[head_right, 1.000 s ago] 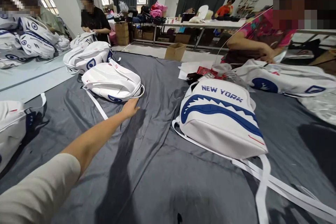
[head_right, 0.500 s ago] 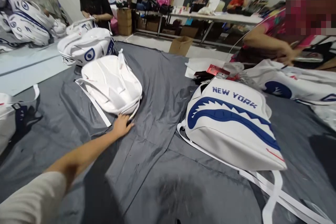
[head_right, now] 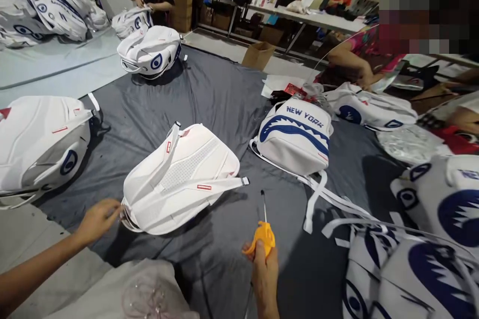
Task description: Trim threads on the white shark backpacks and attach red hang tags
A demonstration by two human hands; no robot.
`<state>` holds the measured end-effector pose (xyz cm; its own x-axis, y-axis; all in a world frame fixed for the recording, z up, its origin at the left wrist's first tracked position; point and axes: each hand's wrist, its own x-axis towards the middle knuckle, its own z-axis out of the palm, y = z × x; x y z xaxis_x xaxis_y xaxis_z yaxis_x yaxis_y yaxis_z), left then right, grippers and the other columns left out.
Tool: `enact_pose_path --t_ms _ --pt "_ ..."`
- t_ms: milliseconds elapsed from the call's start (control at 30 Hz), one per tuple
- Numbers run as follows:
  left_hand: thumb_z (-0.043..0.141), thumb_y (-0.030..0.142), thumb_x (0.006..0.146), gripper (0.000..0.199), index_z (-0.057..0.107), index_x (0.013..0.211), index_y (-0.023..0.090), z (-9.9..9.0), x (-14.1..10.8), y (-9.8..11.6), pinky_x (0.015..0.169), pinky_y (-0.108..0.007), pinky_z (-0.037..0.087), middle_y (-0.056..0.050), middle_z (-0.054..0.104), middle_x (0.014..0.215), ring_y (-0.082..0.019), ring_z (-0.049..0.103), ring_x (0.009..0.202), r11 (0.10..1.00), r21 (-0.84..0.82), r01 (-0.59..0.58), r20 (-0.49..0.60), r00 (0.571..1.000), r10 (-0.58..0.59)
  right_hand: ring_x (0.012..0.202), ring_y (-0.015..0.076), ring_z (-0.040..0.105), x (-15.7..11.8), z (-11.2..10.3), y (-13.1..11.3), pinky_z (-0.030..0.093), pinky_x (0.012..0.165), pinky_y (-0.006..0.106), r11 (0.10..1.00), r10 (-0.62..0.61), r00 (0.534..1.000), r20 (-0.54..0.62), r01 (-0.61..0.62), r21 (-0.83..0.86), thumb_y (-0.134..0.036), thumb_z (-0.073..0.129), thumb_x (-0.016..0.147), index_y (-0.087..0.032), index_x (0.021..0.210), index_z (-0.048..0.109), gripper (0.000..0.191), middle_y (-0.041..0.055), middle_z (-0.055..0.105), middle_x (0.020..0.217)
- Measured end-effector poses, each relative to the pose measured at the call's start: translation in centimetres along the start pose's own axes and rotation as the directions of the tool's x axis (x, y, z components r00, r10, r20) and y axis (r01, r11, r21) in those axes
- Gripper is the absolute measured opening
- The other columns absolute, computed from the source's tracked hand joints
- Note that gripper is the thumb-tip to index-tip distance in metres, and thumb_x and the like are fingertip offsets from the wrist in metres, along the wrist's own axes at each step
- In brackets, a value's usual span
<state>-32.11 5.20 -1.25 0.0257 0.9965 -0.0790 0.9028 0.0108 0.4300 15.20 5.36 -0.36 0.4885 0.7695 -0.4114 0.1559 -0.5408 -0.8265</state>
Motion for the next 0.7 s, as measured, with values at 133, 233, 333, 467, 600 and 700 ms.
enact_pose_path --t_ms 133,233,333,467,600,700 --pt "0.056 0.054 0.085 0.072 0.04 0.141 0.013 -0.5 3.7 2.5 0.104 -0.048 0.037 -0.02 0.043 0.145 -0.035 0.039 0.132 0.993 0.112 0.025 -0.215 0.977 -0.001 0.075 0.021 0.068 -2.3 3.5 -5.8 0.053 0.073 0.033 0.945 -0.189 0.974 0.122 0.215 -0.247 -0.061 0.042 0.089 -0.017 0.11 0.052 0.049 0.0054 0.07 0.081" --pt "0.06 0.049 0.081 0.084 0.03 0.149 0.009 1.3 8.4 4.2 0.098 -0.054 0.037 -0.026 0.037 0.147 -0.042 0.04 0.128 0.965 0.219 0.141 -0.139 0.984 -0.112 0.063 0.0186 0.065 -2.3 8.1 -10.7 0.049 0.064 0.029 0.834 -0.151 0.882 0.447 0.356 -0.421 -0.059 0.038 0.092 -0.018 0.111 0.053 0.048 0.0029 0.068 0.072" --pt "0.051 0.026 0.084 0.068 0.035 0.147 0.007 2.5 8.9 2.9 0.095 -0.049 0.04 -0.021 0.059 0.125 -0.036 0.053 0.113 0.964 0.213 0.159 -0.032 0.987 -0.155 0.058 0.0159 0.062 -0.4 12.1 -15.5 0.046 0.062 0.026 0.705 -0.109 0.874 0.474 0.404 -0.583 -0.052 0.032 0.097 -0.015 0.11 0.052 0.044 0.0028 0.065 0.067" --pt "0.042 0.018 0.077 0.064 0.048 0.141 0.015 2.8 1.1 -1.8 0.1 -0.045 0.042 -0.014 0.066 0.118 -0.031 0.056 0.114 0.999 0.036 0.003 0.143 0.99 -0.008 0.055 0.0134 0.059 0.3 14.1 -18.8 0.045 0.056 0.024 0.679 -0.027 0.92 0.392 0.305 -0.668 -0.039 0.024 0.101 -0.01 0.113 0.051 0.041 0.0057 0.065 0.071" --pt "0.036 0.059 0.082 0.06 0.028 0.141 0.057 1.9 -2.6 -7.4 0.094 -0.048 0.05 0.011 0.066 0.119 -0.029 0.061 0.114 0.952 -0.158 0.263 0.21 0.951 -0.228 0.058 0.013 0.06 -3.0 15.0 -18.5 0.047 0.058 0.021 0.677 0.081 0.882 0.464 0.293 -0.675 -0.044 0.058 0.089 -0.015 0.099 0.061 0.031 0.0004 0.066 0.069" --pt "0.034 0.069 0.079 0.068 0.037 0.143 0.045 1.1 1.4 -7.4 0.093 -0.054 0.049 -0.001 0.068 0.119 -0.037 0.06 0.114 0.951 -0.128 0.282 0.18 0.949 -0.258 0.076 0.0184 0.065 -4.1 16.1 -19.2 0.051 0.069 0.027 0.586 0.074 0.861 0.502 0.37 -0.721 -0.044 0.049 0.095 -0.016 0.107 0.062 0.033 0.0058 0.07 0.087"
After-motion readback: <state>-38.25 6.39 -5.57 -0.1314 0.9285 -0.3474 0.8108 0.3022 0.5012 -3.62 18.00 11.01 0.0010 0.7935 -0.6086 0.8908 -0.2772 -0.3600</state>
